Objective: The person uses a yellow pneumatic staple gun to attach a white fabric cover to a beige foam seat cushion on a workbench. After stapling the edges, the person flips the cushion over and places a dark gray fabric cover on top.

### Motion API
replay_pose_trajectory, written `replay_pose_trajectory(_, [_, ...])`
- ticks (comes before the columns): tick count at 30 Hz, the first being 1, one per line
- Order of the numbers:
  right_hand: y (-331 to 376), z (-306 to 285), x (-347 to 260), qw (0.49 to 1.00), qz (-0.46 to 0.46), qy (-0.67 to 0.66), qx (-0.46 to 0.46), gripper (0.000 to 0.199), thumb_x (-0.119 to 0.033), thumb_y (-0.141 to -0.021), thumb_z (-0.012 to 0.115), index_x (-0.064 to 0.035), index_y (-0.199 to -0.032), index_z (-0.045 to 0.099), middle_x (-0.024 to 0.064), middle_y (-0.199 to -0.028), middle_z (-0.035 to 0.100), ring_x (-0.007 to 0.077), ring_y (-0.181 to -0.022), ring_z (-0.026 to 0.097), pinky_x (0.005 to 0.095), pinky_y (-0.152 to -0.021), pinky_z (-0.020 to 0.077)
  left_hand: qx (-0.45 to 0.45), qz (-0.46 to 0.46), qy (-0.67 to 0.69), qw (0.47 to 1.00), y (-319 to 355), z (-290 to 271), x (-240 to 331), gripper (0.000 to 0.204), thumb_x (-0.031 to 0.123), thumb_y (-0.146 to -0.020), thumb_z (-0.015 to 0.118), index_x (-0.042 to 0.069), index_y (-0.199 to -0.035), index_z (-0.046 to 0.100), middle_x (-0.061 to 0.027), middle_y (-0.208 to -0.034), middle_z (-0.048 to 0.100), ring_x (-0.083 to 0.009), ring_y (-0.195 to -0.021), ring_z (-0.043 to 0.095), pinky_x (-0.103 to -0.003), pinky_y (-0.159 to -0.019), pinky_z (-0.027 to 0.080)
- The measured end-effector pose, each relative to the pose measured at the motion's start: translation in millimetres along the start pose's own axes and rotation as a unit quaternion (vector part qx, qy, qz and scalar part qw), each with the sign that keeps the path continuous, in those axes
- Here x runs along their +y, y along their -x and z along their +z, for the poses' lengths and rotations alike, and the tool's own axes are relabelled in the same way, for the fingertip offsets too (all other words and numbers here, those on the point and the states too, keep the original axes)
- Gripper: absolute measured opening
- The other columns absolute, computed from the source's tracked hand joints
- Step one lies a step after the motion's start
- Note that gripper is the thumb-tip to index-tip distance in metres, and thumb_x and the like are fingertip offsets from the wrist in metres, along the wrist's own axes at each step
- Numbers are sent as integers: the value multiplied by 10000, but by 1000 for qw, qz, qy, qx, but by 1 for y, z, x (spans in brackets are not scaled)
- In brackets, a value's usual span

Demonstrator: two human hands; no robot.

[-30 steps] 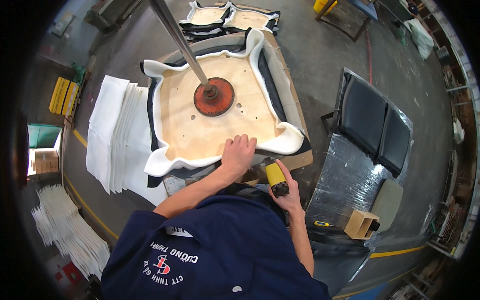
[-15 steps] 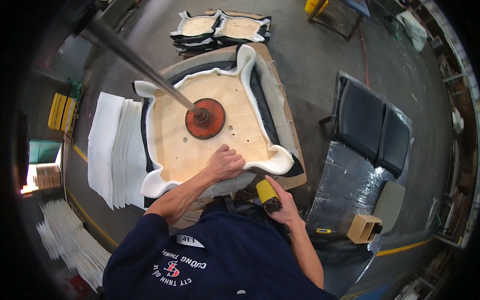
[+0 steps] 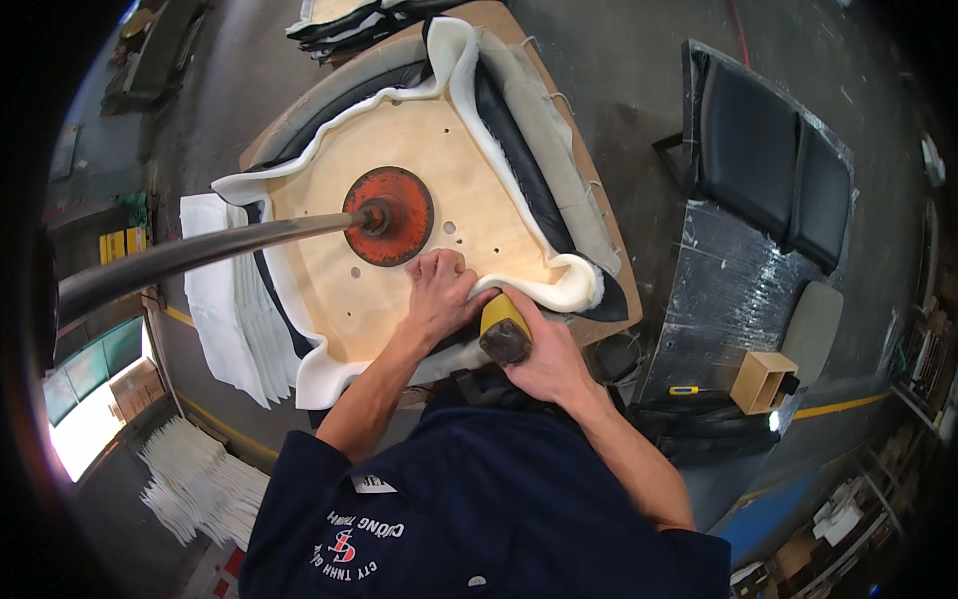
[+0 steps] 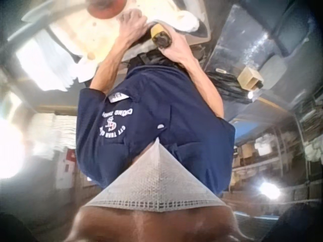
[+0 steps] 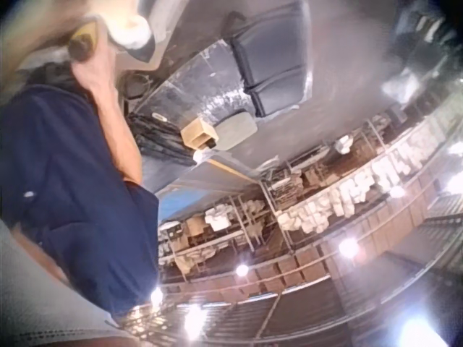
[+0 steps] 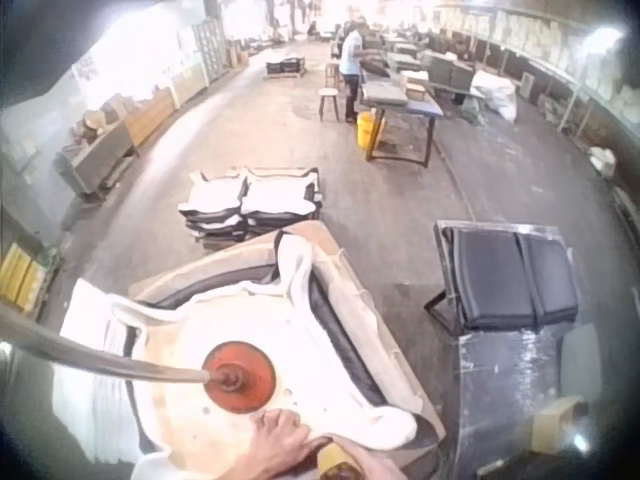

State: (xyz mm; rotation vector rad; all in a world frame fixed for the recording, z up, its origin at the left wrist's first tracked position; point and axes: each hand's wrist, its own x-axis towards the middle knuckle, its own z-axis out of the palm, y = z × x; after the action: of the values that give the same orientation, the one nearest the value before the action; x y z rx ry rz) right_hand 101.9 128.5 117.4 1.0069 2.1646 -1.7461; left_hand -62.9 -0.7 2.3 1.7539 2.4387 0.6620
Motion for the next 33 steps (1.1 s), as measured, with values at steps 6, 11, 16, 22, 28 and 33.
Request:
replay_pose_trajectory(6, [-21, -3, -13, 998, 51, -18, -27, 820, -18, -754, 758, -97, -1517, 466, 261, -1189, 706, 436, -1175, 667, 409, -980, 524, -7, -18, -9, 1000, -11, 1, -3, 383, 431, -768, 833, 114, -843, 631, -63, -1066, 546, -284, -1073, 444, -461, -927, 313])
replay_pose_trajectory(11, [-26, -4, -20, 997, 65, -35, -35, 781, -14, -770, 740, -89, -1502, 477, 256, -1177, 707, 436, -1166, 670, 411, -979, 524, -26, -21, -8, 999, -8, 2, -1, 371, 396, -769, 837, 112, -873, 622, -68, -1068, 547, -291, -1074, 451, -468, -927, 314])
replay_pose_trajectory(16, [-27, -4, -16, 996, 62, -49, -29, 737, -23, -774, 737, -74, -1468, 496, 267, -1217, 688, 436, -1179, 658, 414, -992, 520, -11, -33, 17, 999, -5, 5, 3, 348, 303, -765, 824, 111, -984, 634, -80, -1084, 545, -306, -1102, 460, -475, -948, 308])
replay_pose_trajectory(22, [-32, -15, -8, 1000, 11, -14, -21, 711, -48, -758, 731, -54, -1434, 511, 265, -1151, 702, 420, -1121, 685, 437, -945, 540, -7, -33, 14, 999, -10, 3, 8, 379, 162, -699, 770, 133, -1052, 637, -83, -1100, 558, -315, -1132, 480, -469, -976, 304])
replay_pose_trajectory(28, [-8, -23, 1, 996, -67, 58, -11, 783, -93, -744, 735, -68, -1484, 483, 279, -1088, 722, 456, -1067, 696, 461, -907, 560, -75, -177, -36, 981, 4, -52, 45, 707, 312, -931, 694, 62, -1536, 428, -88, -1178, 647, -313, -1136, 571, -479, -984, 395])
replay_pose_trajectory(33, [43, 7, 51, 985, -129, -81, -83, 862, -43, -743, 768, -144, -1541, 457, 246, -1131, 725, 422, -1099, 699, 406, -925, 553, -96, -261, -161, 947, 133, -103, 88, 869, 355, -862, 766, -31, -1541, 386, -180, -1299, 613, -321, -1236, 549, -497, -1057, 353])
